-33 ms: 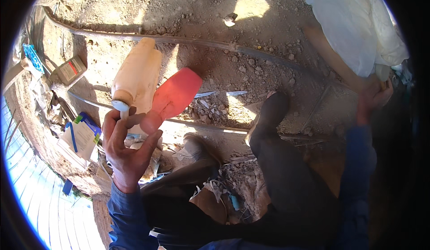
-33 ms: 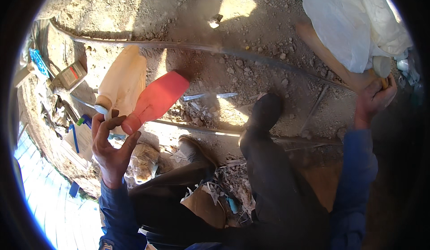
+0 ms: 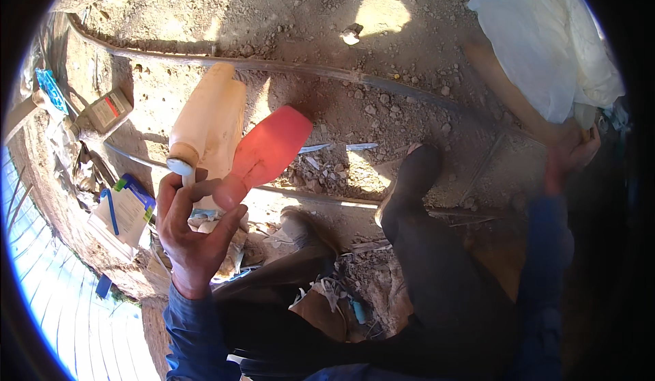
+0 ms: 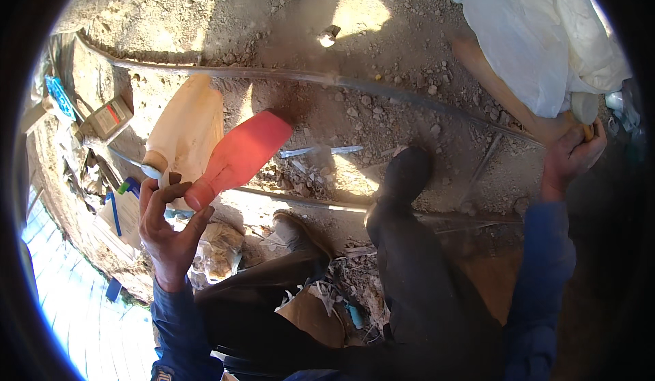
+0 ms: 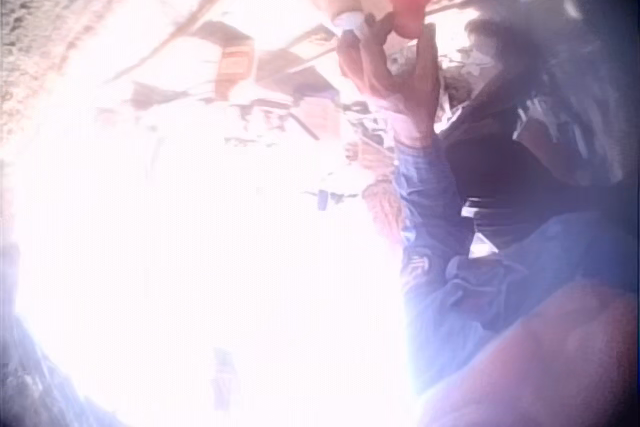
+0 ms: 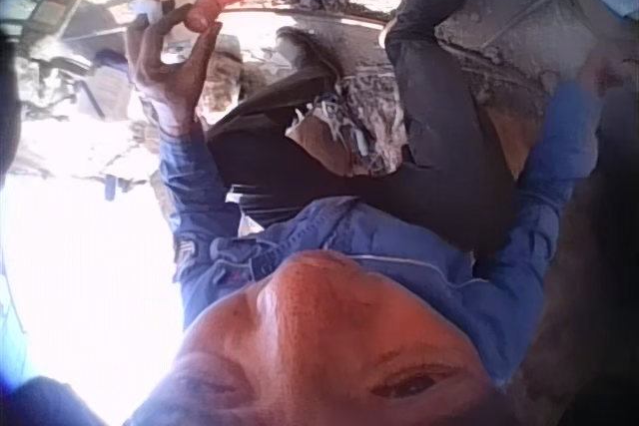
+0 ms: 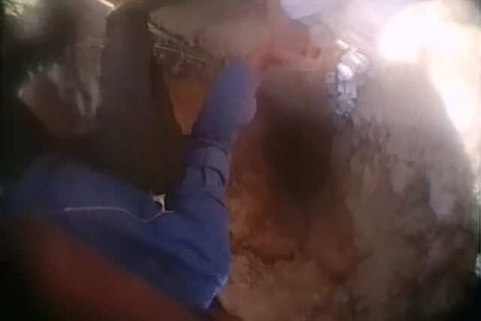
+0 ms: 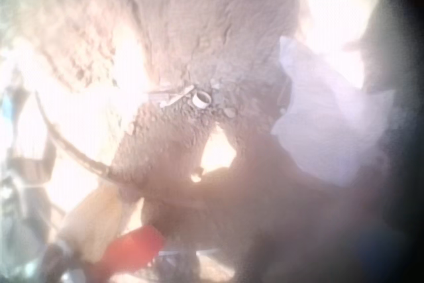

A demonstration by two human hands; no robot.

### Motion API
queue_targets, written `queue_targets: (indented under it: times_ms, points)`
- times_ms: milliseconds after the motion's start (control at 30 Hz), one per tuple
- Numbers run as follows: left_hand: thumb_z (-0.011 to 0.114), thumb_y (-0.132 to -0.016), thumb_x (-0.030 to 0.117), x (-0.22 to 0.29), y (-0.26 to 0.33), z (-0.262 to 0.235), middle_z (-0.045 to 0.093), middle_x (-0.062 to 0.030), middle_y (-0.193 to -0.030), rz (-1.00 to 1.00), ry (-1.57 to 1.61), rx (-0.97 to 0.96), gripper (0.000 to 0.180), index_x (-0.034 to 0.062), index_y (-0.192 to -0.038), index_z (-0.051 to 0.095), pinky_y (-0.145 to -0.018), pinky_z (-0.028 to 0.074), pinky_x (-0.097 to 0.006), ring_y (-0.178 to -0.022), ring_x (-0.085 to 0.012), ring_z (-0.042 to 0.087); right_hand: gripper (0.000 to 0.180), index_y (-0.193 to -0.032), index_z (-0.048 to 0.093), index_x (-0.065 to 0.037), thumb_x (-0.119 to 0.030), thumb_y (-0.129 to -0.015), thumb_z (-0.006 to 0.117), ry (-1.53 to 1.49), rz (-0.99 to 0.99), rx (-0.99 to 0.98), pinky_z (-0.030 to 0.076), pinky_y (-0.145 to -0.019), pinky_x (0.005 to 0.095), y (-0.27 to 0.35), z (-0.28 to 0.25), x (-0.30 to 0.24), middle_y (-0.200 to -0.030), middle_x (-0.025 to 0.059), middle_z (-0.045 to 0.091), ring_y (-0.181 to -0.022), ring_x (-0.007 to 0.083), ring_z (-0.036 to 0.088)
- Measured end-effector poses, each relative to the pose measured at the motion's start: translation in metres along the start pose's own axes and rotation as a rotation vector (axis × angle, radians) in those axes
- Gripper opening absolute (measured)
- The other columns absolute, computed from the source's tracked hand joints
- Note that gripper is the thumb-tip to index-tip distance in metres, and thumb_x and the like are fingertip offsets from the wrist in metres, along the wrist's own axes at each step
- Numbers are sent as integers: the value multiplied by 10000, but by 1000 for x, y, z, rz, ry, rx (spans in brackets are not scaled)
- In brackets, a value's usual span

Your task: The person picks up a red plastic bottle and a translucent container, then pours liquid from the red bottle into the translucent container. The person closes the translucent container and sets it down.

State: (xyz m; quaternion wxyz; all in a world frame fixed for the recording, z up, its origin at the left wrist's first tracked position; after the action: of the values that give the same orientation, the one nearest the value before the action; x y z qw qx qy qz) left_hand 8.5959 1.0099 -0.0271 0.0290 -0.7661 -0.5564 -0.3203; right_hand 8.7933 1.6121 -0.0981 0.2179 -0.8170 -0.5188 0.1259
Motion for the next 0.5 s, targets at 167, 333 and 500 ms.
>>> queue_targets:
  times_ms: [167,333,500]
  points:
    - [938,-727,173,-28,-14,2,669,-145,-1149,-105,129,-43,402,6,-1025,726,-929,535,-397,-1050,-288,679,432,-1333,583,63,-290,-1084,596,-61,33,53,522,-986,438,15,0,16,-1262,214,647,-1137,344,652]
    - [931,-781,357,-58,-24,8,665,-142,-1170,-143,311,-22,505,-17,-1019,689,-992,496,-367,-1085,-240,647,422,-1354,572,71,-250,-1084,621,-156,170,59,533,-991,398,12,1,-4,-1287,192,640,-1157,288,650]
    - [923,-825,370,-71,-34,9,691,-90,-1145,-271,563,-84,571,-14,-1136,636,-1010,503,-329,-1049,-158,651,417,-1380,548,71,-229,-1096,602,-322,230,-17,522,-1014,386,18,1,14,-1322,188,613,-1172,266,638]
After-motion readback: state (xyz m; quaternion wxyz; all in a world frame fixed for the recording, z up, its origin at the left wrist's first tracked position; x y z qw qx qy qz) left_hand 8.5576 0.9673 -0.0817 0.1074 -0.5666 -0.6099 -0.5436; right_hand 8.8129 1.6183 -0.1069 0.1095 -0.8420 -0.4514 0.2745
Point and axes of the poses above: each hand's wrist, its own y-axis away from the middle knuckle, its own z-axis out of the palm, x = y × z, the point moved 1 cm from there along -y, towards the middle knuckle
